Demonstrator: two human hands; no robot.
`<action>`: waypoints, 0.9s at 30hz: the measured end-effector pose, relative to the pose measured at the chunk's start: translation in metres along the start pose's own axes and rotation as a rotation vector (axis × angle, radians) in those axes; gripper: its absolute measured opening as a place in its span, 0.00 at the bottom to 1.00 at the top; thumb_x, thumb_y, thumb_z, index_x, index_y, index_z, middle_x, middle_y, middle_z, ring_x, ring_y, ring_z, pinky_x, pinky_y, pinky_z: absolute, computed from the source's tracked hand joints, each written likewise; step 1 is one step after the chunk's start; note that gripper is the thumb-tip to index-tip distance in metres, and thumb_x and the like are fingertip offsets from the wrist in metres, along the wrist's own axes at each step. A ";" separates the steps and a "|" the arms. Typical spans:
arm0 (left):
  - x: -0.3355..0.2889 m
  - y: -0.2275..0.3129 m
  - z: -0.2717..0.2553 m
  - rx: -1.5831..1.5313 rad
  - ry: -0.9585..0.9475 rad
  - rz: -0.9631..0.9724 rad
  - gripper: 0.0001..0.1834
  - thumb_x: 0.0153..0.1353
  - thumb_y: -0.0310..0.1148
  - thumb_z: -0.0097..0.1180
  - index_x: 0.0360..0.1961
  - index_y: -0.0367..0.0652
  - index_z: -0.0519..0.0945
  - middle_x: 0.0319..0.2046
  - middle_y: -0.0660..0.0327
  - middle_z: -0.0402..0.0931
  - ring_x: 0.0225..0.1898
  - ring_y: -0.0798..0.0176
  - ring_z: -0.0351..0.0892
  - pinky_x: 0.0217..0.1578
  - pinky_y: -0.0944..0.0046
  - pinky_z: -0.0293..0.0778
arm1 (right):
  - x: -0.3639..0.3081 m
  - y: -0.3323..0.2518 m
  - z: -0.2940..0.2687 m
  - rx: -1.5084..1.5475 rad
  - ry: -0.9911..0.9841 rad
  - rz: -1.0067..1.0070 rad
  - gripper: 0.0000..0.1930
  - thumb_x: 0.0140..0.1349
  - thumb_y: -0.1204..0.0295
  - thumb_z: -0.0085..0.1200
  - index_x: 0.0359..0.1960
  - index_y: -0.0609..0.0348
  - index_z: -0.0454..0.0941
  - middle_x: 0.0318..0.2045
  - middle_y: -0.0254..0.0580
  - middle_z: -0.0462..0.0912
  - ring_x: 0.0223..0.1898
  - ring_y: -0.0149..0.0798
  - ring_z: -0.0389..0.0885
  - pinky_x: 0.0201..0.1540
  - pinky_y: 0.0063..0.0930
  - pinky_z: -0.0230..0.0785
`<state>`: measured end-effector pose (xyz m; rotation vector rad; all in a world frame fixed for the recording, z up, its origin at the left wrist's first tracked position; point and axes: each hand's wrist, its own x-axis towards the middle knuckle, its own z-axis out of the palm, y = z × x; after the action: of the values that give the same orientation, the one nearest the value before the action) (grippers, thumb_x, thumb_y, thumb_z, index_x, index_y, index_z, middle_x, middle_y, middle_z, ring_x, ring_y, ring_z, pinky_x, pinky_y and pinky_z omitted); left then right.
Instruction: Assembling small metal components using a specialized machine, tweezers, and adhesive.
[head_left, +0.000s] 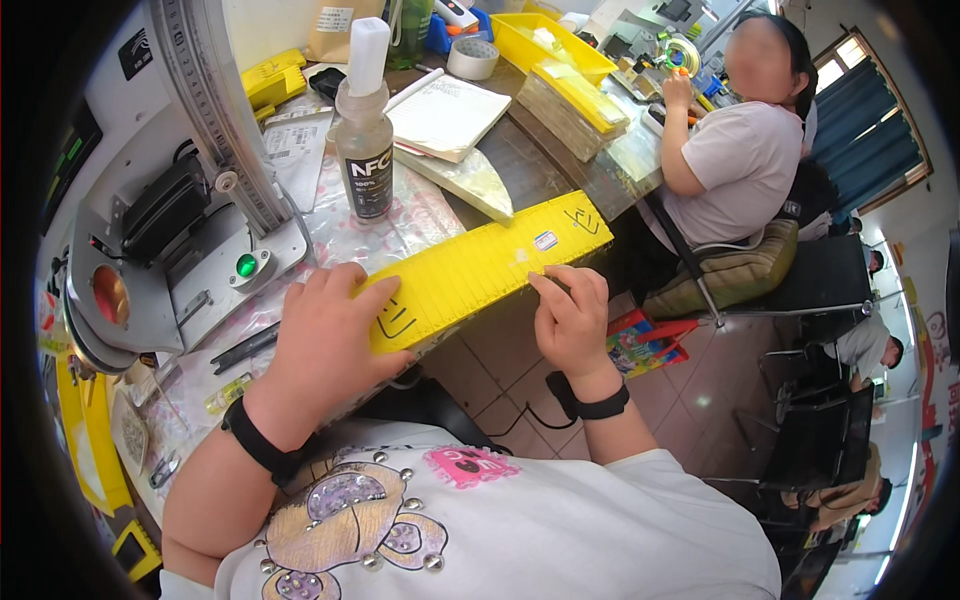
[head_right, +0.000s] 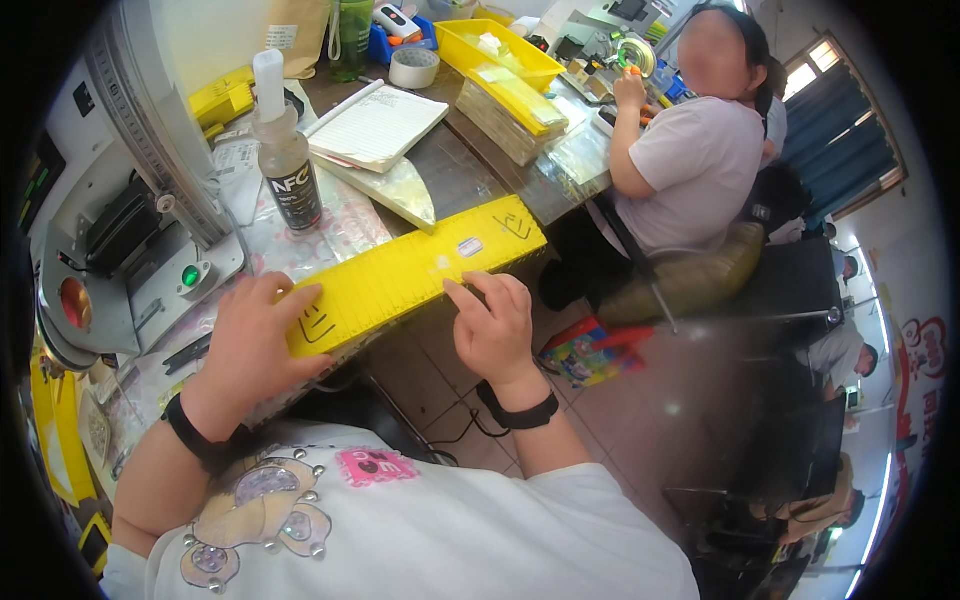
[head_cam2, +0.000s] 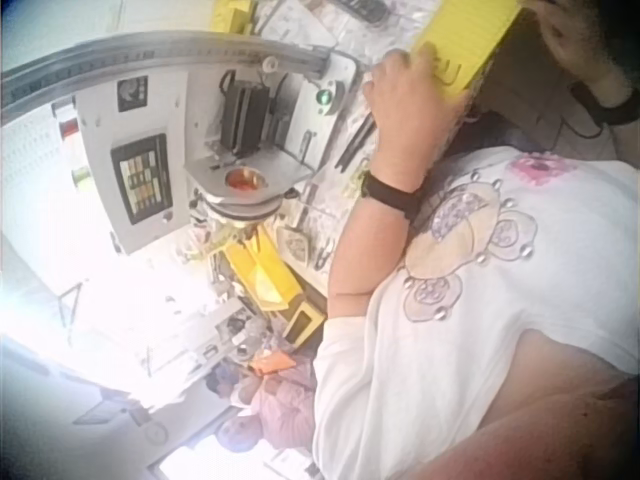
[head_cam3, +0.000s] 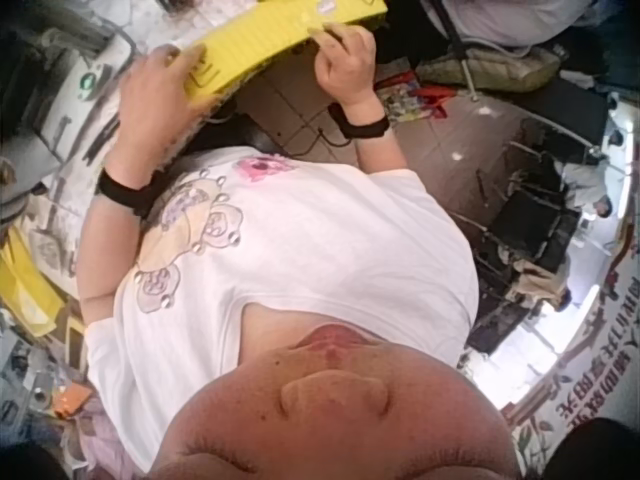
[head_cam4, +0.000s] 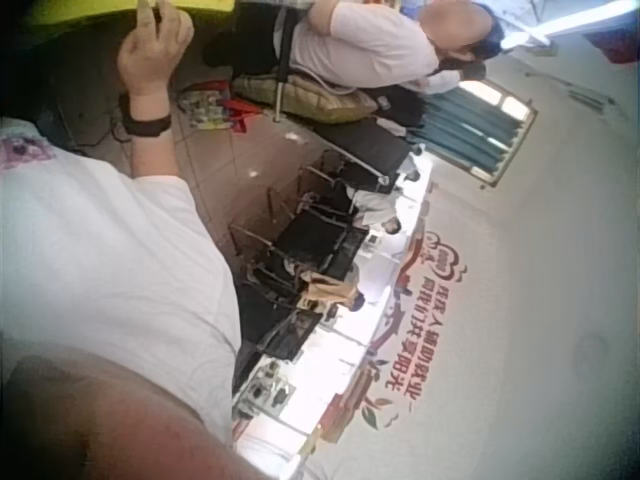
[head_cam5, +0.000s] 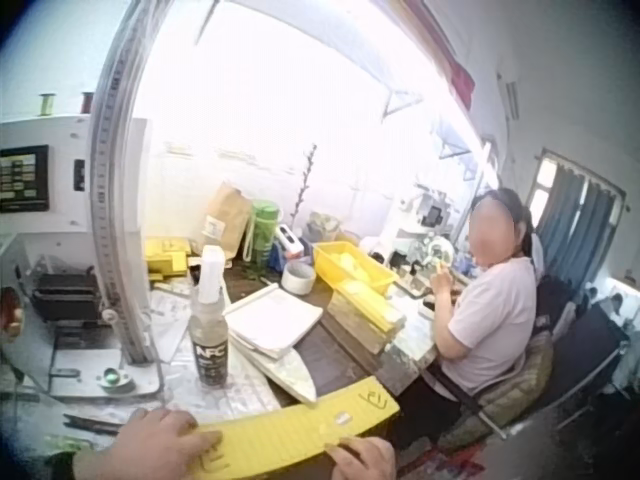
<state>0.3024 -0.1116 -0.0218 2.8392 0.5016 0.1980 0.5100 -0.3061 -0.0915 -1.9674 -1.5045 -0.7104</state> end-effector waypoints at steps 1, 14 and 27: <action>0.000 0.001 0.000 0.003 0.009 0.003 0.35 0.38 0.47 0.68 0.51 0.50 0.74 0.45 0.55 0.69 0.47 0.52 0.69 0.47 0.53 0.64 | 0.001 0.000 -0.001 -0.008 0.004 0.000 0.20 0.43 0.80 0.52 0.41 0.50 0.79 0.41 0.38 0.75 0.44 0.45 0.70 0.47 0.37 0.62; -0.037 -0.020 -0.029 -1.132 -0.004 0.018 0.35 0.58 0.56 0.53 0.58 0.43 0.67 0.52 0.52 0.70 0.55 0.58 0.68 0.53 0.57 0.64 | 0.091 -0.129 -0.032 0.530 0.005 -0.095 0.33 0.65 0.51 0.37 0.65 0.61 0.52 0.63 0.57 0.58 0.62 0.53 0.60 0.61 0.45 0.53; -0.295 -0.130 -0.149 -0.892 0.771 -0.282 0.42 0.41 0.25 0.67 0.61 0.40 0.65 0.45 0.54 0.76 0.43 0.63 0.76 0.47 0.65 0.69 | 0.169 -0.330 0.005 1.000 -0.779 -0.384 0.19 0.57 0.65 0.55 0.48 0.63 0.73 0.40 0.49 0.77 0.36 0.43 0.76 0.43 0.34 0.70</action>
<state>-0.0398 -0.0650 0.0599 1.7273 0.7082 1.1445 0.2290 -0.1173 0.0599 -1.1745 -2.1039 0.7055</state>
